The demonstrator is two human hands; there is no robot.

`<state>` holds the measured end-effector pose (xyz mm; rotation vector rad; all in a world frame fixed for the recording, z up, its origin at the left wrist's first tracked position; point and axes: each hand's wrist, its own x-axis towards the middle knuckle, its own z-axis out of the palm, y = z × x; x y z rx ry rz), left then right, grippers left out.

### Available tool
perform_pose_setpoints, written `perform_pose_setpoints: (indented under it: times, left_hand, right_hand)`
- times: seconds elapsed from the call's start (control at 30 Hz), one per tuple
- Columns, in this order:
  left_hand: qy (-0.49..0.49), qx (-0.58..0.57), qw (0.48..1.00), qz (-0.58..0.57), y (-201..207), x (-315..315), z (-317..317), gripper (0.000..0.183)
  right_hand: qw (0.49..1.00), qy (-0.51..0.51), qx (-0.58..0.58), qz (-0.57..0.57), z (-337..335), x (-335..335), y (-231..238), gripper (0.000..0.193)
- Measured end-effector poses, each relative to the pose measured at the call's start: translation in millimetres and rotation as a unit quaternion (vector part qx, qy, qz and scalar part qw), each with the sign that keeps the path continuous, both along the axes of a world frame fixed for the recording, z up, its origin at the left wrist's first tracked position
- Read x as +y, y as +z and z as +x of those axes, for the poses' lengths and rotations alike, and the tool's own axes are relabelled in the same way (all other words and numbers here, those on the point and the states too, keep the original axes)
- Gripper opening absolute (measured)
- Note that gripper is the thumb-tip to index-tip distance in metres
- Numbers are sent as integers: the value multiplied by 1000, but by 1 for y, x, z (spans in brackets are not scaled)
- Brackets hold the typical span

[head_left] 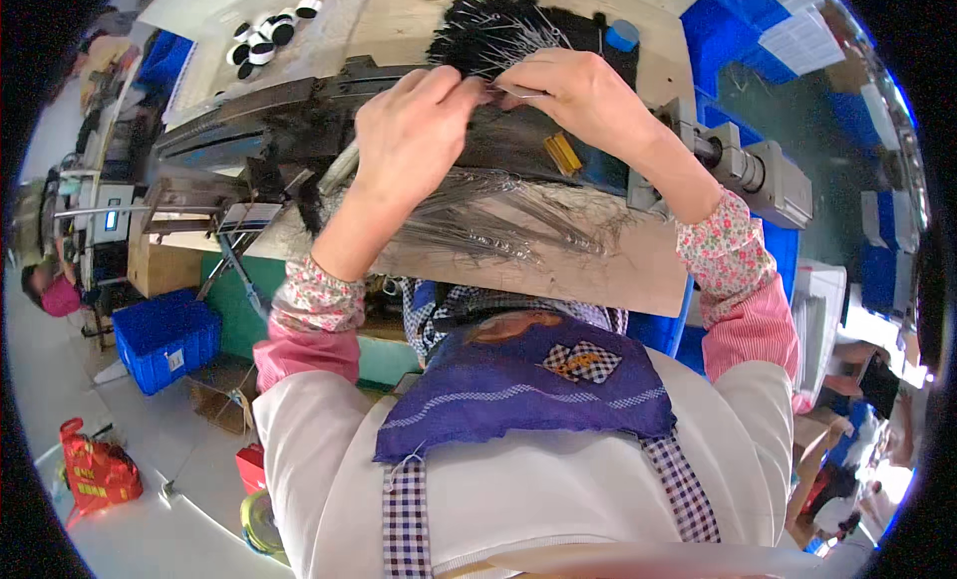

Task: Assembling small components into a larger unit using a specialized jig and manual dexterity.

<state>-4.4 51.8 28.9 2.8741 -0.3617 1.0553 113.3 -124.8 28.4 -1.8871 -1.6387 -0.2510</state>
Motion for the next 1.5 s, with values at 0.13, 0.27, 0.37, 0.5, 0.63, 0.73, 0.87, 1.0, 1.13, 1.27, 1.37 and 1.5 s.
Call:
perform_pose_setpoints:
  times: [0.13,0.27,0.37,0.5,0.63,0.73,0.87,1.0,1.13,1.27,1.37,1.5]
  left_hand:
    - [16,-139,933,-332,-33,-12,-34,19]
    - [-50,215,496,-840,-58,-24,-62,43]
    - [-313,148,-27,-938,-33,15,-48,43]
    - [-175,280,434,-838,-16,-20,-40,32]
    - [-7,193,763,-617,-77,-24,-40,21]
    - [-19,246,703,-667,-67,-4,-56,22]
    - [115,64,480,-867,-113,91,-117,33]
    - [159,18,522,-838,-90,110,-124,32]
    - [146,-38,504,-850,-104,106,-118,29]
    - [68,-126,577,-804,-96,48,-108,22]
    - [-61,-28,615,-786,-33,-30,-79,22]
    - [-217,320,454,-803,-10,-56,-27,26]
  right_hand:
    - [998,-19,53,39,-1,14,-6,16]
    - [994,-60,83,-22,3,33,-15,19]
    - [993,-61,95,-31,1,34,-12,19]
    - [994,-73,71,-45,5,39,-13,18]
    - [993,-98,29,-57,-12,43,-9,13]
    - [992,-108,-57,-14,-33,28,1,13]
    - [975,-181,47,-119,-85,-26,-21,24]
    - [904,-368,59,-211,-37,-46,-80,24]
    - [863,-358,149,-324,-16,-34,-74,25]
    - [917,-311,93,-234,-36,-55,-82,14]
    - [917,-321,113,-208,-52,-54,-61,12]
    - [978,-114,-17,-175,-53,-55,-48,28]
